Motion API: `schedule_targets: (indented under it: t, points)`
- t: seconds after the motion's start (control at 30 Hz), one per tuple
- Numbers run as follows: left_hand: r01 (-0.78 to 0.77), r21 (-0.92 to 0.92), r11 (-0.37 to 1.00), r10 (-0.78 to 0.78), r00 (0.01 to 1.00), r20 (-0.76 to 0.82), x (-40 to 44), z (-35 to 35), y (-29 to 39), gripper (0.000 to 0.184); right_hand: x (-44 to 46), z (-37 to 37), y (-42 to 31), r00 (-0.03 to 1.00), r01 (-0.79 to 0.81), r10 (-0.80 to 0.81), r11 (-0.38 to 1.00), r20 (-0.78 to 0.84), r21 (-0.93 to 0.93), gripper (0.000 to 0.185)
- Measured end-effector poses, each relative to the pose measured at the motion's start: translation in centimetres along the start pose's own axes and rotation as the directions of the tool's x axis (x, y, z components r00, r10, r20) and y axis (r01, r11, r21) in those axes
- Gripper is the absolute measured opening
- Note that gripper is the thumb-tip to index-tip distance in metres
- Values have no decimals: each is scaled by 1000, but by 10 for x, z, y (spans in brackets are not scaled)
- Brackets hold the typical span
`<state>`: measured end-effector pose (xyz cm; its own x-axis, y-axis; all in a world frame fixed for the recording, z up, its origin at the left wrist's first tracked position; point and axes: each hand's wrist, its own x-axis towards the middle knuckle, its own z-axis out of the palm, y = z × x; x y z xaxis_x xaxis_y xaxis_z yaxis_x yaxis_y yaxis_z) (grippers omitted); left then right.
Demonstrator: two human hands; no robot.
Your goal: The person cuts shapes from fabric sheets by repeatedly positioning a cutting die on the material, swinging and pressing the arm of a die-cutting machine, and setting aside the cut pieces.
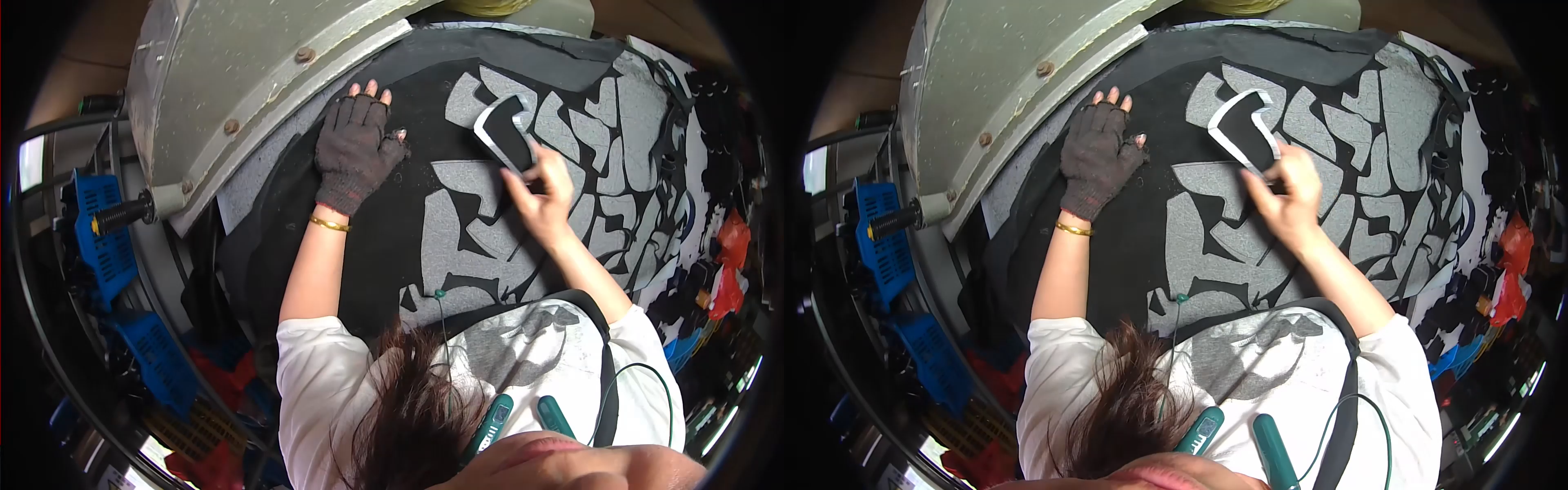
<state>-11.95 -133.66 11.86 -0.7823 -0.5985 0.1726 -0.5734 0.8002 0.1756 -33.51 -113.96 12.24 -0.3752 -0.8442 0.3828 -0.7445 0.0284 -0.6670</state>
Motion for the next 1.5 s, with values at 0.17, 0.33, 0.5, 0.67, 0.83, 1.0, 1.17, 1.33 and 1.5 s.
schedule_targets:
  t: [0.17, 0.33, 0.5, 0.67, 0.83, 1.0, 1.17, 1.33, 1.5]
  points:
    - [-2, -93, 996, -1, 1000, -25, 0, -1, -1, 54, 30, 55, -36, 999, 11, -17, 990, 44, 142, 30]
    - [1, -242, 970, -22, 996, -87, 0, -2, -2, 48, 40, 70, -44, 986, -46, 33, 996, 163, 78, 29]
    - [24, -149, 989, -34, 997, -62, 12, -5, 6, 43, 37, 66, -29, 973, -38, -5, 982, 229, 183, 37]
    - [113, -84, 990, -113, 994, 5, 24, -8, 5, 43, 39, 74, -28, 982, -48, 13, 981, 189, 187, 37]
    - [78, -170, 982, -71, 996, 49, 30, -23, -1, 41, 37, 74, -30, 985, 27, -54, 987, 162, 159, 36]
    - [434, 143, 889, -216, 675, -705, 2, -87, -49, 29, 37, 75, -28, 986, 25, -53, 985, 158, 173, 33]
    - [502, -121, 856, -232, 163, -959, -64, -194, -173, 25, 36, 78, -24, 993, 14, -37, 980, 111, 200, 33]
    - [228, -740, 633, -755, 391, -526, -116, -215, -249, 26, 37, 79, -23, 992, 74, -92, 978, 88, 194, 33]
    - [386, -190, 903, -402, 598, -694, -128, -209, -232, 22, 35, 83, -22, 991, 107, -119, 978, 60, 180, 34]
